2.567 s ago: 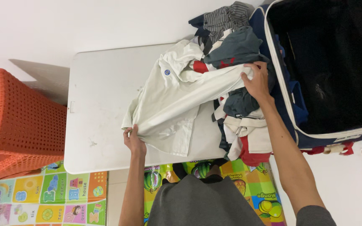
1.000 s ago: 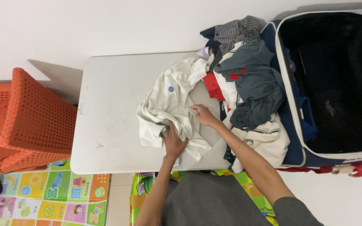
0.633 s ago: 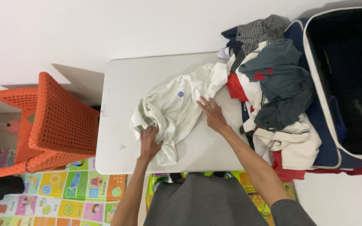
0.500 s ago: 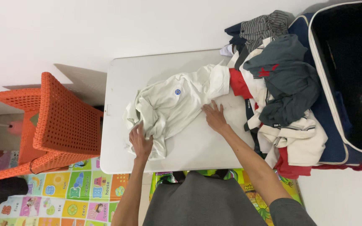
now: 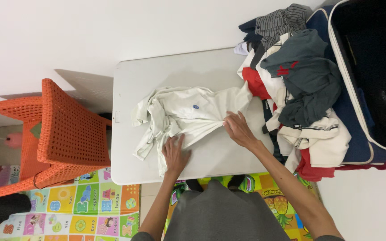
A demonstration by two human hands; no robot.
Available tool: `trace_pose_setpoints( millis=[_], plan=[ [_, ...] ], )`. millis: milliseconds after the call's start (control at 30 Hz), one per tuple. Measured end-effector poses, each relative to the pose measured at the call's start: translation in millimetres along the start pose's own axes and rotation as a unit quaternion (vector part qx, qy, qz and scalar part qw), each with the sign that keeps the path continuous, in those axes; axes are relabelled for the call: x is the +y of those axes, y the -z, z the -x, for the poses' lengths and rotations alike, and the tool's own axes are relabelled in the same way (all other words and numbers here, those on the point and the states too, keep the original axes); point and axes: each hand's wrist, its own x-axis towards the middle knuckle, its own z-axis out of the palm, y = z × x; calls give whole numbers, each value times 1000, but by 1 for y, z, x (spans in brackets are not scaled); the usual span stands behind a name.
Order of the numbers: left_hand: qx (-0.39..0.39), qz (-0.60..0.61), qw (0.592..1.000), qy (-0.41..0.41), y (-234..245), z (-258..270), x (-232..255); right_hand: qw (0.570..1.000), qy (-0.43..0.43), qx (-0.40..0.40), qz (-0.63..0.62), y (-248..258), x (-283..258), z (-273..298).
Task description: The person folds a blue polo shirt and places it into an open suitcase. They then fold a white long-sleeved shirt on the table and place it on top of the pile of clothes next to the suitcase.
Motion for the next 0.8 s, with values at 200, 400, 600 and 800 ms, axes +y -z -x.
trace_pose_setpoints(
  millis=[200,400,600,800],
  plan=[
    [60,-21,994,90,19,-52,-2,984,-132,-47,-108,88,-17,-47],
    [161,93,982,28,91,-115,26,995,-7,-103,10,133,20,-70],
    [77,273,938,197,127,-142,49,959,-181,-199,-90,104,111,-79],
    [-112,259,951,125,100,-109,28,870,-348,-254,-240,90,141,-62]
  ],
)
